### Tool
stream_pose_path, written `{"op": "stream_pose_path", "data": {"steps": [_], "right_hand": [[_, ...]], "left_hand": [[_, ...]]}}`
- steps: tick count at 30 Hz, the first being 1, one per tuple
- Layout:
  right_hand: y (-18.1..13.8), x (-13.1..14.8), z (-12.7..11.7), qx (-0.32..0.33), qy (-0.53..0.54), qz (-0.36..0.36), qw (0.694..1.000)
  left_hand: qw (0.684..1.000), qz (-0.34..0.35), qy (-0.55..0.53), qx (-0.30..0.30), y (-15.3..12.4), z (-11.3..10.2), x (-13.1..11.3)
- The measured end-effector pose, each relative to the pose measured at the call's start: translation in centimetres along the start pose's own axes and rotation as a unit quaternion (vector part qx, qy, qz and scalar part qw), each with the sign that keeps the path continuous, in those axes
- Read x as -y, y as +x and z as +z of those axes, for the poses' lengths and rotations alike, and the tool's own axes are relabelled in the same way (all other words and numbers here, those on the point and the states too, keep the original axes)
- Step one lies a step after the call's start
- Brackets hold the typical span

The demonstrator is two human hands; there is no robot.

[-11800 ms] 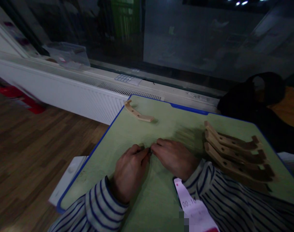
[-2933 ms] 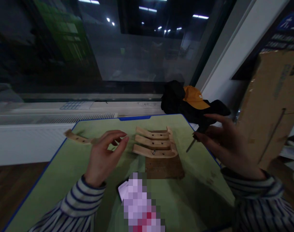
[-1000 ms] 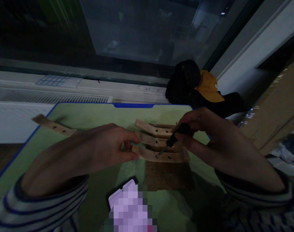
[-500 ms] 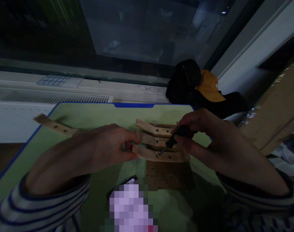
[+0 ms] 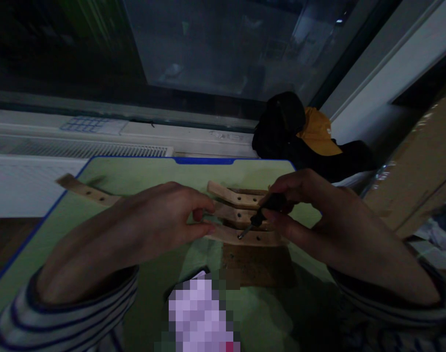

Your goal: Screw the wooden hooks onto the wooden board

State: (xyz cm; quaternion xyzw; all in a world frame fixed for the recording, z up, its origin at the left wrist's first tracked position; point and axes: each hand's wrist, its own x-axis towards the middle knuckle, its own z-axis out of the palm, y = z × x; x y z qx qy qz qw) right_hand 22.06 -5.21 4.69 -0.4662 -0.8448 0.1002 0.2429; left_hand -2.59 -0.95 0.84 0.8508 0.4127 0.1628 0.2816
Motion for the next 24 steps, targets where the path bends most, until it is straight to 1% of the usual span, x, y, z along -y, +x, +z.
{"op": "stream_pose_path", "data": {"steps": [3, 5, 9, 12, 18, 24], "right_hand": [[0.0, 0.0, 0.0, 0.004, 0.002, 0.003, 1.000], [0.0, 0.0, 0.1, 0.006, 0.004, 0.002, 1.000], [0.1, 0.1, 0.2, 0.007, -0.001, 0.002, 1.000], [0.0, 0.3, 0.2, 0.008, 0.000, -0.001, 1.000], [0.0, 0.4, 0.3, -0.005, -0.014, -0.007, 1.000], [0.1, 0.5, 0.3, 0.001, -0.003, -0.006, 1.000]], "left_hand": [[0.998, 0.063, 0.031, -0.003, 0.8, -0.1, -1.1], [0.996, 0.086, 0.031, -0.007, 1.3, 0.1, -1.9], [0.996, 0.089, -0.010, 0.007, 2.1, 1.1, -2.8], [0.995, 0.095, -0.033, 0.006, 2.3, 1.6, -3.2], [0.994, 0.105, -0.028, -0.028, 2.4, 2.0, -3.4], [0.993, 0.109, -0.027, -0.046, 2.4, 2.4, -3.5]]}}
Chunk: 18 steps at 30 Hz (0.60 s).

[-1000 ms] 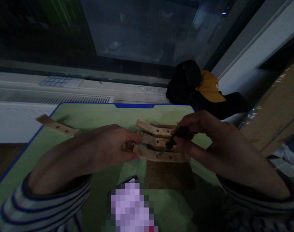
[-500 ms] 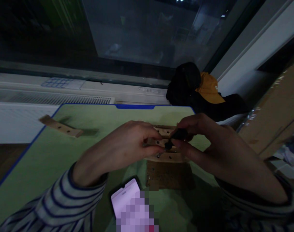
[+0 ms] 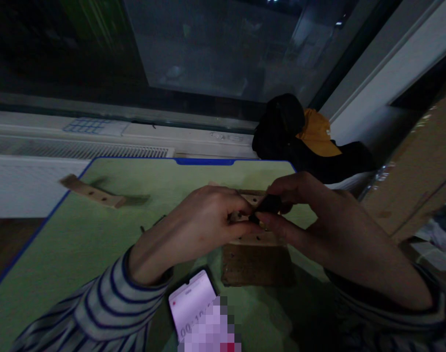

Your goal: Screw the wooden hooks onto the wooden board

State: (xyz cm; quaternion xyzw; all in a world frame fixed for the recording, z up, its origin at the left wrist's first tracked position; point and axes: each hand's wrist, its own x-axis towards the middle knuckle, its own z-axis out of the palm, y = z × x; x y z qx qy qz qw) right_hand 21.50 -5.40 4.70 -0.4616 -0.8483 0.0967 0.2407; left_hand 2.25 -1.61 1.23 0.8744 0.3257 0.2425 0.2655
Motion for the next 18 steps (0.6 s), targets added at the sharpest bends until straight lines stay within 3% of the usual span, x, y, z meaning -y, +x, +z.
{"op": "stream_pose_path", "data": {"steps": [18], "right_hand": [[0.04, 0.39, 0.06, 0.012, 0.003, -0.006, 1.000]], "left_hand": [[1.000, -0.016, 0.005, 0.013, -0.01, -0.10, -0.08]]}}
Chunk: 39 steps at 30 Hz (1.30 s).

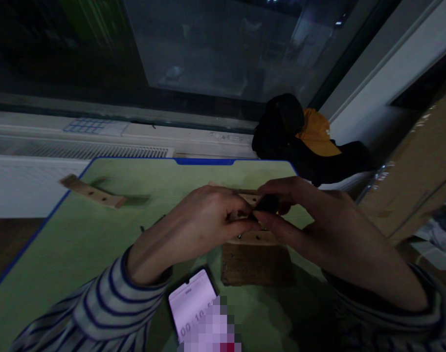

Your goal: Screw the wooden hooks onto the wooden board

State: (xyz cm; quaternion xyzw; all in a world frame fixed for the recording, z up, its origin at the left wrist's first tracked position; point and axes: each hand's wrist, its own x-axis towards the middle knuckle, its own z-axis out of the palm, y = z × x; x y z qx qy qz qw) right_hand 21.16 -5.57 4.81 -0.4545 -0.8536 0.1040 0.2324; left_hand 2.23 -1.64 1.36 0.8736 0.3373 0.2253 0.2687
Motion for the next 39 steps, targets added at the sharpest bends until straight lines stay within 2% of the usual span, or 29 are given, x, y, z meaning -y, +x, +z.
{"op": "stream_pose_path", "data": {"steps": [13, 39], "right_hand": [[0.05, 0.17, 0.31, -0.007, -0.026, 0.009, 1.000], [0.03, 0.57, 0.31, -0.013, -0.035, -0.001, 0.999]], "left_hand": [[1.000, -0.003, -0.003, 0.016, 0.03, 0.07, 0.19], [1.000, 0.006, -0.009, -0.006, -0.24, -0.07, 0.08]]}}
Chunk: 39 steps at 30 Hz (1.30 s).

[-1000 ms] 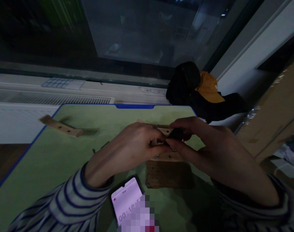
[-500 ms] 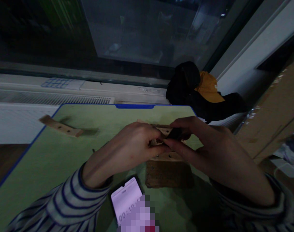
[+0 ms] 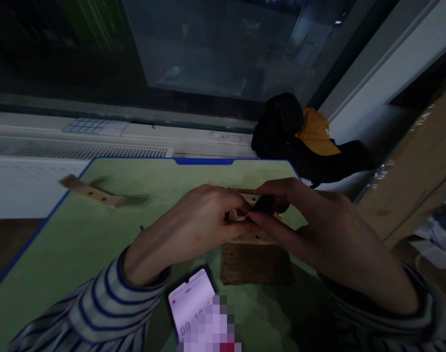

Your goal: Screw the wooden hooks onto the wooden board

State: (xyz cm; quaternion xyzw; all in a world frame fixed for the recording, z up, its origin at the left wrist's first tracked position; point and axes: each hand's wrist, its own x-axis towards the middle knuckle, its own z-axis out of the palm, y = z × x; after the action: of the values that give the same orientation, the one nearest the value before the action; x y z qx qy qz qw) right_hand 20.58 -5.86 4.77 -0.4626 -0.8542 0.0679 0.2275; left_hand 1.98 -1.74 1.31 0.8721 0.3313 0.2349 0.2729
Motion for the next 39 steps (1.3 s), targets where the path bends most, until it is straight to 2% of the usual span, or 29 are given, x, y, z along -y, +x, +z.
{"op": "stream_pose_path", "data": {"steps": [13, 20, 39], "right_hand": [[-0.09, -0.08, 0.08, -0.010, -0.022, -0.006, 1.000], [-0.12, 0.08, -0.16, -0.009, -0.021, -0.037, 0.999], [-0.17, 0.05, -0.03, -0.017, -0.038, -0.022, 0.999]], "left_hand": [[1.000, 0.009, 0.017, -0.007, -0.02, -0.01, -0.05], [1.000, 0.018, 0.000, -0.017, -0.11, -0.01, 0.14], [1.000, 0.011, -0.014, -0.011, -0.09, 0.08, -0.05]]}}
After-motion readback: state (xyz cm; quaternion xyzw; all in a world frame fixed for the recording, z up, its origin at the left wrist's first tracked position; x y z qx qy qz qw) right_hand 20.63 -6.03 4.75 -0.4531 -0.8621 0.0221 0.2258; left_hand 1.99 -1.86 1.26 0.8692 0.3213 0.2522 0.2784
